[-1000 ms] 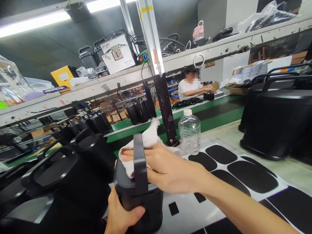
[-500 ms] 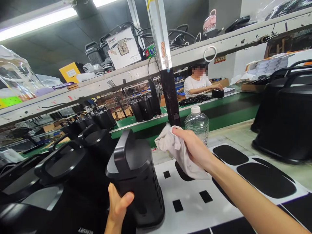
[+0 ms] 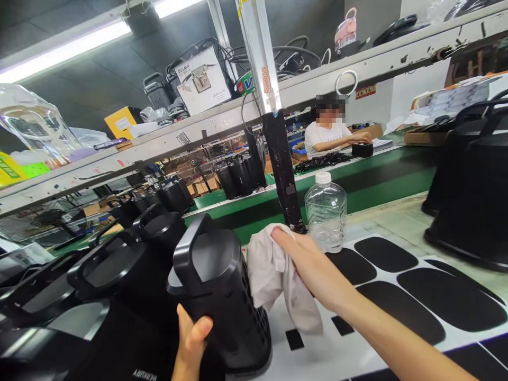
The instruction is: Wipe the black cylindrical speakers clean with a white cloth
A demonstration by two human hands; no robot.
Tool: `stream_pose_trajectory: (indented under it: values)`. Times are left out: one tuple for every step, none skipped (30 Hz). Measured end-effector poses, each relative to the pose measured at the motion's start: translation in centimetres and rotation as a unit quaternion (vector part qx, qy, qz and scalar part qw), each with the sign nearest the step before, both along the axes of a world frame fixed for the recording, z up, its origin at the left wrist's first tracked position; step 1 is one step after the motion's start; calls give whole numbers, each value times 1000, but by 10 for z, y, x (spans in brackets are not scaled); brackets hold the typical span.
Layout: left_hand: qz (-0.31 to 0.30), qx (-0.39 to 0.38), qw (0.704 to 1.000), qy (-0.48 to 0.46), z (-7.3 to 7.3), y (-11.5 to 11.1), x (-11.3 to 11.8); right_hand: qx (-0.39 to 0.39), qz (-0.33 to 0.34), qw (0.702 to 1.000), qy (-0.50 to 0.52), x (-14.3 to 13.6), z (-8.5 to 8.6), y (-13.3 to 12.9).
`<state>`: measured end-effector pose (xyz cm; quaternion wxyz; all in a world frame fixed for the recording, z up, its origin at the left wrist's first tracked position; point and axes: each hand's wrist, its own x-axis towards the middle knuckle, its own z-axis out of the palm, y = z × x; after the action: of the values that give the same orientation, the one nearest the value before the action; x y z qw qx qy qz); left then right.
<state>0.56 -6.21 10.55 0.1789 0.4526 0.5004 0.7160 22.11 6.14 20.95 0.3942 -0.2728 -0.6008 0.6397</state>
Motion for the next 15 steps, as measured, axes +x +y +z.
stream_pose_trajectory:
  values:
    - [8, -2, 1000, -13, 5, -1, 3, 18, 13, 1000, -10, 1, -1, -4]
    - [21, -4, 999, -26, 10, -2, 8, 30, 29, 999, -24, 2, -3, -8]
    - [41, -7, 998, -36, 15, -3, 14, 39, 45, 998, -38, 2, -4, -12]
    - [64, -12, 997, -40, 21, -3, 20, 46, 57, 996, -47, 2, -5, -16]
    - [86, -18, 995, -39, 25, -3, 28, 49, 61, 996, -48, 1, -6, -20]
    - [103, -27, 994, -33, 27, -2, 38, 46, 53, 997, -43, -2, -7, -23]
    - [115, -37, 992, -21, 27, -1, 48, 37, 40, 998, -28, -5, -8, -25]
    - [128, -49, 991, 3, 26, 1, 60, 21, 25, 999, -4, -9, -9, -25]
    - [144, -61, 987, 42, 23, 2, 72, -4, 6, 1000, 28, -13, -10, -23]
    - [162, -71, 980, 96, 19, 4, 85, -37, -16, 997, 66, -18, -11, -20]
    - [185, -76, 966, 165, 15, 5, 98, -72, -40, 991, 103, -21, -13, -14]
    - [210, -75, 946, 236, 11, 7, 110, -99, -56, 984, 135, -24, -15, -7]
    - [235, -68, 922, 299, 8, 8, 121, -115, -66, 978, 159, -25, -17, 1]
    - [257, -55, 900, 347, 7, 9, 130, -120, -69, 975, 171, -25, -20, 9]
    - [275, -38, 883, 379, 6, 10, 137, -113, -63, 976, 175, -24, -23, 16]
